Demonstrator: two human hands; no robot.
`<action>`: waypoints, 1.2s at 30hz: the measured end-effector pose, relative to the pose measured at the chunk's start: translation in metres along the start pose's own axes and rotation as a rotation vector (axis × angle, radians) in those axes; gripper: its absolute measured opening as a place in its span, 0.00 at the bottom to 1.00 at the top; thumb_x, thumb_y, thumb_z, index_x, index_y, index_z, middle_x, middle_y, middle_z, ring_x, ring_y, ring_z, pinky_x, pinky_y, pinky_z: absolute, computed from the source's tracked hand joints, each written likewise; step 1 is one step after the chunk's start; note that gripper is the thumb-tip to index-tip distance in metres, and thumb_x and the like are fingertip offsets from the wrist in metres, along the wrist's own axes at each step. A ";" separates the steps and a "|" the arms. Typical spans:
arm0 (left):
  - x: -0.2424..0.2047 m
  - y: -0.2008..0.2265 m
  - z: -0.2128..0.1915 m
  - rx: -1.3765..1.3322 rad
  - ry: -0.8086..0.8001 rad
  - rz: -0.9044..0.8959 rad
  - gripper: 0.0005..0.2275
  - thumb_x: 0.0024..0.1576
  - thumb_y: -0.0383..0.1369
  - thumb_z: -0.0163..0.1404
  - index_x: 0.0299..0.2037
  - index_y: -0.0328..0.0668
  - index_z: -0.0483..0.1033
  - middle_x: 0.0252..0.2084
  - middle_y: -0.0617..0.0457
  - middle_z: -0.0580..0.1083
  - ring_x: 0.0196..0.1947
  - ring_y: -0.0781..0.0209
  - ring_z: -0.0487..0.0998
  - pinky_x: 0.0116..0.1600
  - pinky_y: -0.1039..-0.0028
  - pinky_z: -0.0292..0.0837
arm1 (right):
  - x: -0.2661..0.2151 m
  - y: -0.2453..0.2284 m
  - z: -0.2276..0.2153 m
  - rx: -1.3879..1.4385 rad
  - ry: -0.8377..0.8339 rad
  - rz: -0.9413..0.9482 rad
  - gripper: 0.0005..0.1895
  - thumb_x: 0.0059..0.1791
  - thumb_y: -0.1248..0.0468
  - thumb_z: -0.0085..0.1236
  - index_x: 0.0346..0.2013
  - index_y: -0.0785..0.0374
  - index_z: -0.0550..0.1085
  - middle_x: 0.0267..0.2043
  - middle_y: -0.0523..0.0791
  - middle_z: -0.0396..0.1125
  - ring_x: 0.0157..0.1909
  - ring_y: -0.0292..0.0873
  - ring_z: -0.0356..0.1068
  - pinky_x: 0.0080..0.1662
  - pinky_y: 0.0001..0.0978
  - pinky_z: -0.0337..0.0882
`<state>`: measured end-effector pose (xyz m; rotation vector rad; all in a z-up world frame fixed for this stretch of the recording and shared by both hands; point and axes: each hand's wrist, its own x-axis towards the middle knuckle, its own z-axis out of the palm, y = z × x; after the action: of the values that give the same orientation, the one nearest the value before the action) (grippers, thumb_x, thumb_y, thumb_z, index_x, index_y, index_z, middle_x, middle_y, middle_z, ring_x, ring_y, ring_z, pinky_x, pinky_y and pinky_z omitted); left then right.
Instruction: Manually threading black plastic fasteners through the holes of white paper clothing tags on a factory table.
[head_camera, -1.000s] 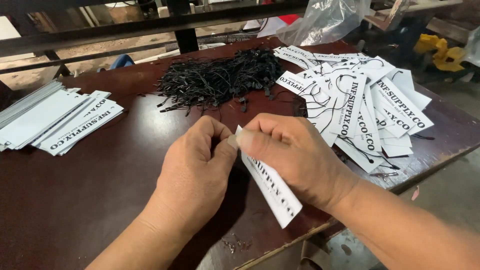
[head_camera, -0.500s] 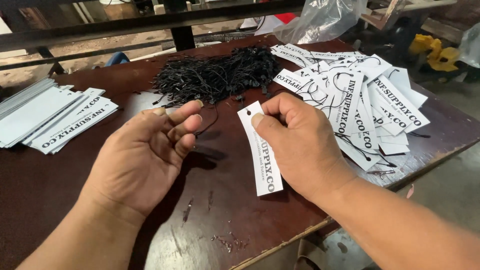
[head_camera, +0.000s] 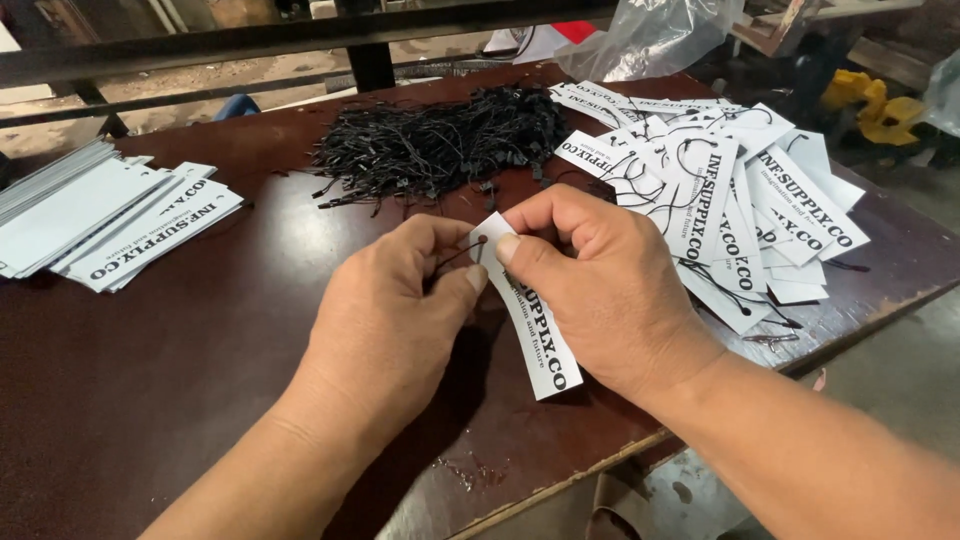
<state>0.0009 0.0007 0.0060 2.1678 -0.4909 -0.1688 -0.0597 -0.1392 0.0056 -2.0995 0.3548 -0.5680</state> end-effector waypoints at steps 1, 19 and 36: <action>-0.002 0.005 -0.002 -0.001 0.000 0.000 0.11 0.54 0.38 0.51 0.45 0.57 0.81 0.36 0.67 0.84 0.36 0.71 0.81 0.44 0.75 0.72 | 0.000 0.001 0.000 0.000 0.000 0.000 0.05 0.48 0.61 0.60 0.33 0.51 0.83 0.31 0.32 0.78 0.34 0.28 0.71 0.41 0.20 0.72; 0.000 -0.002 -0.014 -0.631 0.253 -0.189 0.08 0.66 0.34 0.48 0.34 0.44 0.71 0.23 0.50 0.73 0.17 0.65 0.66 0.24 0.78 0.59 | 0.005 0.010 0.002 0.182 0.199 0.127 0.04 0.52 0.65 0.61 0.32 0.57 0.76 0.23 0.36 0.63 0.25 0.32 0.57 0.29 0.26 0.62; -0.005 0.008 -0.013 -0.402 0.169 -0.206 0.04 0.62 0.31 0.52 0.34 0.45 0.77 0.23 0.54 0.76 0.19 0.68 0.68 0.31 0.78 0.65 | 0.040 0.027 -0.041 0.019 0.491 -0.011 0.07 0.55 0.67 0.61 0.34 0.55 0.72 0.27 0.34 0.62 0.30 0.30 0.57 0.34 0.26 0.63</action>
<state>-0.0018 0.0077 0.0202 1.8135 -0.1216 -0.1781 -0.0481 -0.2007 0.0132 -1.9265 0.6096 -1.0909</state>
